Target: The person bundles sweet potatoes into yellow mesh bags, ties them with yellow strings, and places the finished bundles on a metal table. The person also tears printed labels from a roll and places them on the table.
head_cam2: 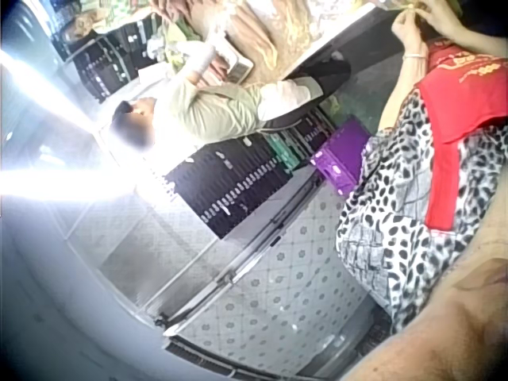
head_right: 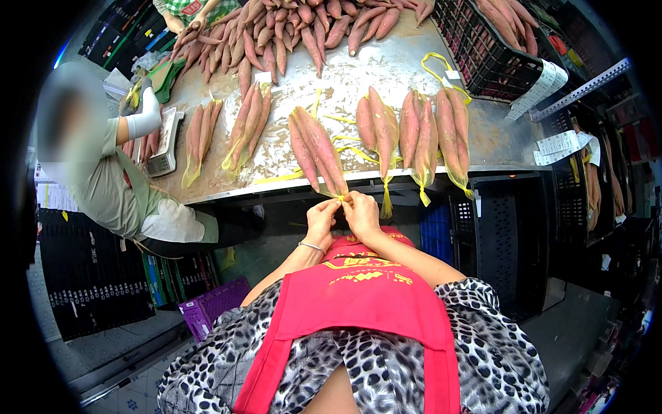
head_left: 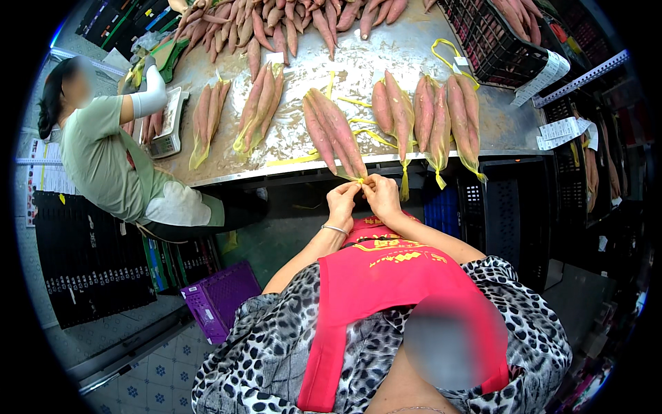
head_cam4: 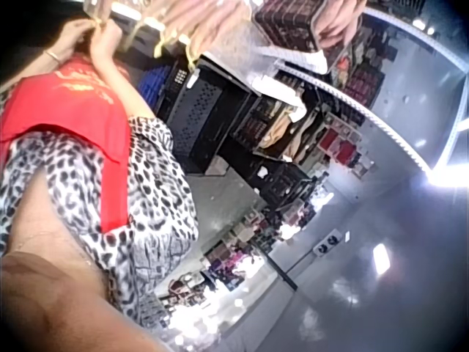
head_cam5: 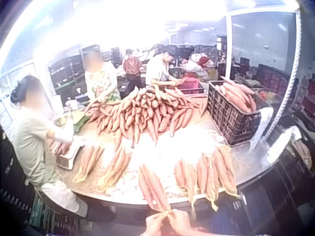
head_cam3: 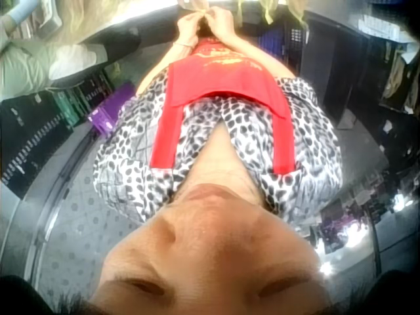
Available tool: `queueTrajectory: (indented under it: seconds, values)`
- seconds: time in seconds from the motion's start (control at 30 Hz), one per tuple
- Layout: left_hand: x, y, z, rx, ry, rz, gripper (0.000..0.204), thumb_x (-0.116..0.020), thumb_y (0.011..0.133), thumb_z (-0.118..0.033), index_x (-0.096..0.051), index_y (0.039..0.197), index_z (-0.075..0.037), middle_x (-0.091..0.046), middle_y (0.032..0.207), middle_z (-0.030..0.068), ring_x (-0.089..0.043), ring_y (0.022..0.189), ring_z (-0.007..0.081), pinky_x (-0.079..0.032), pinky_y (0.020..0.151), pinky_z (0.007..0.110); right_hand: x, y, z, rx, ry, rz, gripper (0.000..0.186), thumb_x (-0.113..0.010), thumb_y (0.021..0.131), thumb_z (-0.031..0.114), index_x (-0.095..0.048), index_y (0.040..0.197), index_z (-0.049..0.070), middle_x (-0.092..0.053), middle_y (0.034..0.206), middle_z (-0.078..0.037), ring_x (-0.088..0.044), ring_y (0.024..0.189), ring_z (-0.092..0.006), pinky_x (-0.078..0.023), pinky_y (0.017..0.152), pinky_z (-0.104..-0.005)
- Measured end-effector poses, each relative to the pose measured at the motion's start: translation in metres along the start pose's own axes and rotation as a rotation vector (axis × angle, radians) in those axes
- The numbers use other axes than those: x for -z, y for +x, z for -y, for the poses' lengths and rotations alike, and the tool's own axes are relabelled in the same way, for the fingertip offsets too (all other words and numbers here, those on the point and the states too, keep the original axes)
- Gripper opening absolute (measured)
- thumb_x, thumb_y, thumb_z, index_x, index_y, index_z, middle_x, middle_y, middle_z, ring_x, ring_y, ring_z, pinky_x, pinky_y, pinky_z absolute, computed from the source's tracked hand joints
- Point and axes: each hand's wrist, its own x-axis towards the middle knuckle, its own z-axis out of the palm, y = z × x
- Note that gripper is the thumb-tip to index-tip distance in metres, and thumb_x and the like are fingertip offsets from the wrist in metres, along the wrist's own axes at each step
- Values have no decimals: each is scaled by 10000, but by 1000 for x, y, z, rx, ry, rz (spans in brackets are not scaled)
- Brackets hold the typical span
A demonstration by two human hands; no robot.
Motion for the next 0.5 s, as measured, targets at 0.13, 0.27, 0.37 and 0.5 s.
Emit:
queueTrajectory:
  seconds: [0.13,0.27,0.37,0.5]
  values:
    - [-1,0,-3,-128,89,22,147,-716,857,-52,-729,978,30,-690,818,14,-572,670,57,-450,597,209,0,2,-3,43,-55,-20,156,-712,836,101,-686,851,-52,-714,702,-142,-722,622,-200,-570,587,-309]
    - [4,11,7,-224,130,65,141,-705,864,-44,-725,981,34,-657,784,-25,-558,667,56,-449,589,222,-2,9,-2,-126,73,32,185,-730,795,135,-691,816,-45,-715,690,-127,-715,604,-190,-570,598,-304]
    - [8,10,4,-250,277,92,149,-707,861,-48,-718,978,45,-646,769,-21,-563,682,68,-465,625,238,3,11,4,-317,239,95,194,-736,792,160,-699,823,-28,-719,710,-125,-711,599,-200,-570,605,-309]
    - [2,2,-9,-456,744,-19,169,-703,863,-67,-702,985,49,-618,738,-17,-534,676,55,-444,617,237,2,19,-6,-567,625,181,184,-705,838,150,-681,870,-30,-710,744,-114,-698,591,-196,-561,544,-297]
